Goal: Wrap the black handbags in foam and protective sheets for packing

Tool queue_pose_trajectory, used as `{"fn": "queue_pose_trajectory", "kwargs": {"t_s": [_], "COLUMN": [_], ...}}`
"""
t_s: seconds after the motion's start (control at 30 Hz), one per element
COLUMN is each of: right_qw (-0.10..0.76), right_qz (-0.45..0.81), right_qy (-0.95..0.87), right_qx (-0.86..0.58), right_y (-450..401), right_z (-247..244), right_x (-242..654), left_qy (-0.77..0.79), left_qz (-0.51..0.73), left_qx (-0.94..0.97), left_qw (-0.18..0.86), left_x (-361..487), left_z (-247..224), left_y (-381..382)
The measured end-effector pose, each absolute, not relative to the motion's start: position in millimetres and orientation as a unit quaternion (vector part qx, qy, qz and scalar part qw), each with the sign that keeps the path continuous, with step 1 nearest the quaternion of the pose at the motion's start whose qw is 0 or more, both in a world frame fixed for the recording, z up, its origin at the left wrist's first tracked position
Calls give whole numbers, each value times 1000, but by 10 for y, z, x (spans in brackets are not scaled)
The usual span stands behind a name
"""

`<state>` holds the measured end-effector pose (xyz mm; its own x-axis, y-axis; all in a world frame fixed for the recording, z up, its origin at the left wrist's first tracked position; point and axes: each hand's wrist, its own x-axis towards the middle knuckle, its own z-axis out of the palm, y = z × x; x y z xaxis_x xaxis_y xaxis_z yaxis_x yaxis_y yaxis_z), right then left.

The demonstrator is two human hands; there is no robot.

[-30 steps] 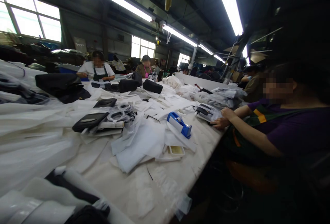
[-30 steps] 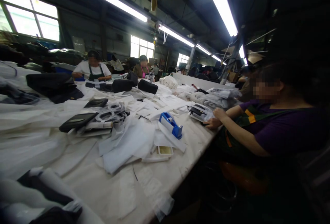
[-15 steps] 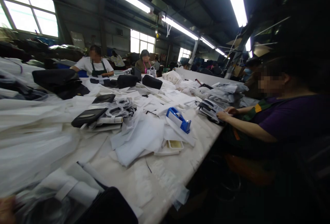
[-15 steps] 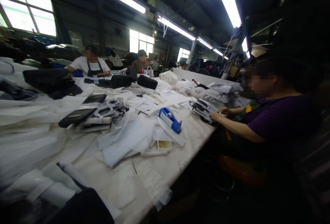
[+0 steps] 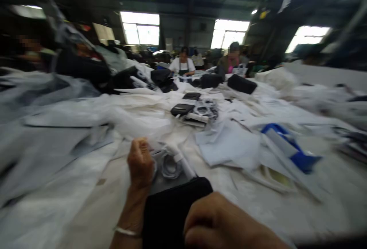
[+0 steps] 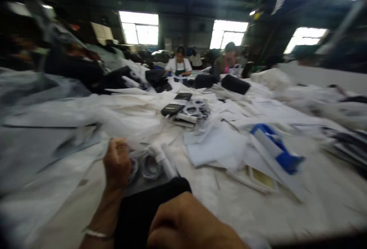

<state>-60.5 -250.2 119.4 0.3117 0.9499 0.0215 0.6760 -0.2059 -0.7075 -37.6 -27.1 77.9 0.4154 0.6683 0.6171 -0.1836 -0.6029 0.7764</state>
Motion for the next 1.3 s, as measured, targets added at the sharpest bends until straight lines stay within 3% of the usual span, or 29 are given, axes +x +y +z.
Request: {"fn": "queue_pose_trajectory", "kwargs": {"t_s": [0.13,0.23,0.43,0.63,0.77,1.3], "right_qw": [426,375,280,308,313,374], "right_qz": [37,-42,-20,-54,-69,-94], "right_qy": [-503,-558,-632,-693,-713,-681], "right_qx": [-751,-739,-722,-650,-623,-622], "right_y": [-2090,-1748,-1234,-1340,-1559,-2059], "right_z": [1257,1293,1132,937,921,520], "right_x": [-147,66,284,171,-63,-739], "left_qy": [162,132,48,118,188,234], "left_qz": [547,542,474,559,491,325], "left_qx": [728,693,687,533,572,794], "left_qw": [381,457,550,624,630,458], "left_x": [-724,-733,-754,-679,-609,-420], "left_z": [760,780,811,815,791,643], "left_y": [-30,-125,-203,-173,-134,-47]}}
